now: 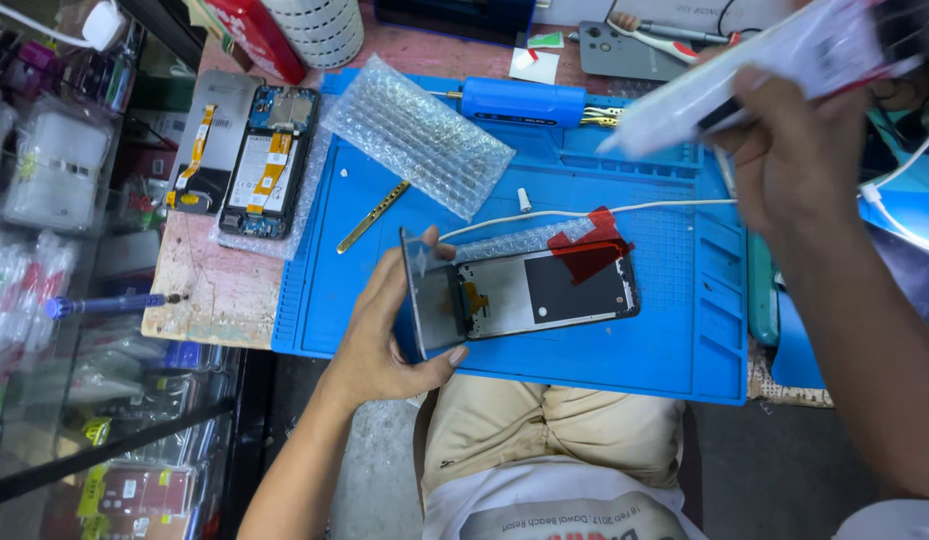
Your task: The person applies adhesive from a tube onto the frame of a mobile phone and then installs the back cover and the screen assembly by hand.
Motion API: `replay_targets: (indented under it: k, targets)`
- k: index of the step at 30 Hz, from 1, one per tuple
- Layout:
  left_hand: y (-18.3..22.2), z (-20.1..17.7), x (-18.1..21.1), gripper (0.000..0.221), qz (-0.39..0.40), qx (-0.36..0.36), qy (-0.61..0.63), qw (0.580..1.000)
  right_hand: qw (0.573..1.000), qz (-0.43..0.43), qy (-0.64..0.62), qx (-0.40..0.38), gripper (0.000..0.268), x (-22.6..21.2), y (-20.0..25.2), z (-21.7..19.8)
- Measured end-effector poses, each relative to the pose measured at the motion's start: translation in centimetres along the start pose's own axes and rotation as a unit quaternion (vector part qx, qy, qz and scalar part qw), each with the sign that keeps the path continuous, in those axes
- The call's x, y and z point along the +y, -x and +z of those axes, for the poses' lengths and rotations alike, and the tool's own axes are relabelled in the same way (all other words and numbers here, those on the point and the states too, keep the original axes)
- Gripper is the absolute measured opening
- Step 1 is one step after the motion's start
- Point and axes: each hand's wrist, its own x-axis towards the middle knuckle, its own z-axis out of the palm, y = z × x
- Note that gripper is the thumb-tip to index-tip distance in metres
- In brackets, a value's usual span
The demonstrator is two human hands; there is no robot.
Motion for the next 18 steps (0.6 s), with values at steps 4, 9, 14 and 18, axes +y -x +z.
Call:
replay_targets:
  k: [4,9,14,18]
  targets:
    - [0.2,0.2,-0.2,0.1,0.002,0.002,0.001,1.0,0.964,0.233,-0.127,0.001,0.034,1.3,2.6,1.1]
    - [0.4,0.2,-0.4,0.098,-0.01,0.001,0.011,1.0,0.954,0.284,-0.092,0.029,0.034,2.9,3.0,0.1]
    - [0.9,0.3,-1.6,0.098,0.033,0.016,-0.004,0.999,0.963,0.265,-0.034,-0.029,0.026,4.4,3.4,-1.9]
    - [1.2,0.8,-1.3,0.096,0.017,0.02,-0.009,1.0,0.945,0.312,0.098,0.013,0.04,7.4,1.8,-1.5]
